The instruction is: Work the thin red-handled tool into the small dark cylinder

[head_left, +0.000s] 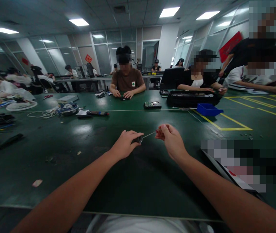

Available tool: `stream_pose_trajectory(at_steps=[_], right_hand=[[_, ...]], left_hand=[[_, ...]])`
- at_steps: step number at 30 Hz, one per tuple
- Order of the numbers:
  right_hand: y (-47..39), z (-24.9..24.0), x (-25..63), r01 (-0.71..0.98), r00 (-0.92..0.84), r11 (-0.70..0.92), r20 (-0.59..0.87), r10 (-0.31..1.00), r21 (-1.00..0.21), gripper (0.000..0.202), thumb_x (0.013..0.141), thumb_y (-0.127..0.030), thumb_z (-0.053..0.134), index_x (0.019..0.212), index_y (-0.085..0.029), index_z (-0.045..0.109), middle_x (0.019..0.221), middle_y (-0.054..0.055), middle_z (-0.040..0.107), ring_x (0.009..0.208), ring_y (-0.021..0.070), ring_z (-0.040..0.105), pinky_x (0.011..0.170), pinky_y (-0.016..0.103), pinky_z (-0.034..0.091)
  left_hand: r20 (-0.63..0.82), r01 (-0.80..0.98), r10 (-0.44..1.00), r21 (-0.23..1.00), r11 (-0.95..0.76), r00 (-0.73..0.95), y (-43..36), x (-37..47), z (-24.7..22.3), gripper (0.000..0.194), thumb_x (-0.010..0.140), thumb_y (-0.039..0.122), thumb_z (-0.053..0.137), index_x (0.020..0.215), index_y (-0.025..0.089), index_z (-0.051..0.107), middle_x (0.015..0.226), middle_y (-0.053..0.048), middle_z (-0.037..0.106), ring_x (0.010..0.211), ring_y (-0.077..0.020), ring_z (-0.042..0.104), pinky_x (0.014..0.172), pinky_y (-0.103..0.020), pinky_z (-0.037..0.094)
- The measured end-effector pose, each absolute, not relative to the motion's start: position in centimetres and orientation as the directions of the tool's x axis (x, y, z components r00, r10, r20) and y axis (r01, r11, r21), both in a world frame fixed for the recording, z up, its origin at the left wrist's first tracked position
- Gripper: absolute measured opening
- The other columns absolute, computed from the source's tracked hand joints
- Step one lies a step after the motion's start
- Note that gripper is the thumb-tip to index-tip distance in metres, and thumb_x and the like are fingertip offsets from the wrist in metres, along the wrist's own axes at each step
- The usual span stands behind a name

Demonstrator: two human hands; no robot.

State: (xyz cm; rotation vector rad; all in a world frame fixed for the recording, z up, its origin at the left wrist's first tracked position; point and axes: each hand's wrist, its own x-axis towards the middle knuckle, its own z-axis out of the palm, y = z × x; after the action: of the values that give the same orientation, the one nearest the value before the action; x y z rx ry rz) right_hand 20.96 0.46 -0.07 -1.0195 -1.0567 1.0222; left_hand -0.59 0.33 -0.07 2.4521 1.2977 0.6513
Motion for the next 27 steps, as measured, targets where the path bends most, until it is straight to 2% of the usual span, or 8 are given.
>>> stream_pose_trajectory(at_steps=[7,12,16,19,23,27], right_hand=[[0.2,0.0,20.8,-0.064,0.122,0.281,0.272,0.955,-0.958,0.031,0.085,-0.051,0.065,0.087,-0.021,0.062,0.08,0.003,0.067,0.071,0.0174,0.064,0.07,0.036,0.054],[0.1,0.0,20.9,-0.005,0.107,0.305,0.303,0.947,-0.952,0.027,0.087,-0.048,0.062,0.088,-0.021,0.063,0.081,0.004,0.068,0.072,0.0182,0.065,0.071,0.037,0.054],[-0.2,0.4,20.9,0.024,0.096,0.305,0.306,0.947,-0.952,0.027,0.088,-0.047,0.06,0.088,-0.02,0.063,0.082,0.005,0.07,0.072,0.0189,0.067,0.071,0.037,0.055],[-0.7,1.1,20.9,0.14,0.094,0.303,0.317,0.944,-0.943,0.031,0.088,-0.049,0.06,0.085,-0.019,0.065,0.076,0.005,0.07,0.068,0.0187,0.066,0.068,0.035,0.053],[-1.3,1.9,21.2,0.355,0.063,0.296,0.339,0.939,-0.887,0.037,0.087,-0.055,0.061,0.074,-0.02,0.064,0.059,0.002,0.064,0.056,0.0174,0.06,0.058,0.032,0.045],[-1.2,1.6,21.3,0.375,-0.009,0.353,0.377,0.926,-0.857,0.026,0.09,-0.044,0.055,0.086,-0.02,0.064,0.068,0.002,0.067,0.063,0.0185,0.063,0.062,0.032,0.047]], left_hand=[[0.273,0.681,0.845,0.502,-0.533,0.46,0.3,-0.6,-0.2,0.044,0.093,0.027,0.065,0.137,0.025,0.058,0.126,-0.007,0.067,0.119,-0.0259,0.059,0.116,-0.055,0.034],[0.272,0.689,0.879,0.547,-0.475,0.391,0.3,-0.5,-0.2,0.048,0.09,0.028,0.069,0.137,0.025,0.059,0.125,-0.007,0.068,0.116,-0.0258,0.061,0.116,-0.051,0.035],[0.273,0.694,0.893,0.562,-0.451,0.359,0.2,-0.4,0.1,0.039,0.088,0.028,0.072,0.127,0.023,0.065,0.121,-0.007,0.07,0.113,-0.026,0.063,0.115,-0.05,0.037],[0.26,0.704,0.89,0.546,-0.455,0.374,0.1,-0.4,0.2,0.034,0.088,0.027,0.072,0.122,0.023,0.067,0.12,-0.006,0.071,0.114,-0.026,0.063,0.116,-0.052,0.035],[0.252,0.699,0.881,0.538,-0.471,0.4,0.2,-0.6,0.0,0.035,0.089,0.027,0.07,0.124,0.024,0.066,0.124,-0.005,0.07,0.118,-0.0262,0.061,0.117,-0.054,0.031],[0.268,0.693,0.873,0.532,-0.487,0.408,0.5,-0.9,-0.3,0.036,0.09,0.028,0.07,0.126,0.024,0.065,0.124,-0.005,0.07,0.116,-0.026,0.061,0.116,-0.055,0.032]])
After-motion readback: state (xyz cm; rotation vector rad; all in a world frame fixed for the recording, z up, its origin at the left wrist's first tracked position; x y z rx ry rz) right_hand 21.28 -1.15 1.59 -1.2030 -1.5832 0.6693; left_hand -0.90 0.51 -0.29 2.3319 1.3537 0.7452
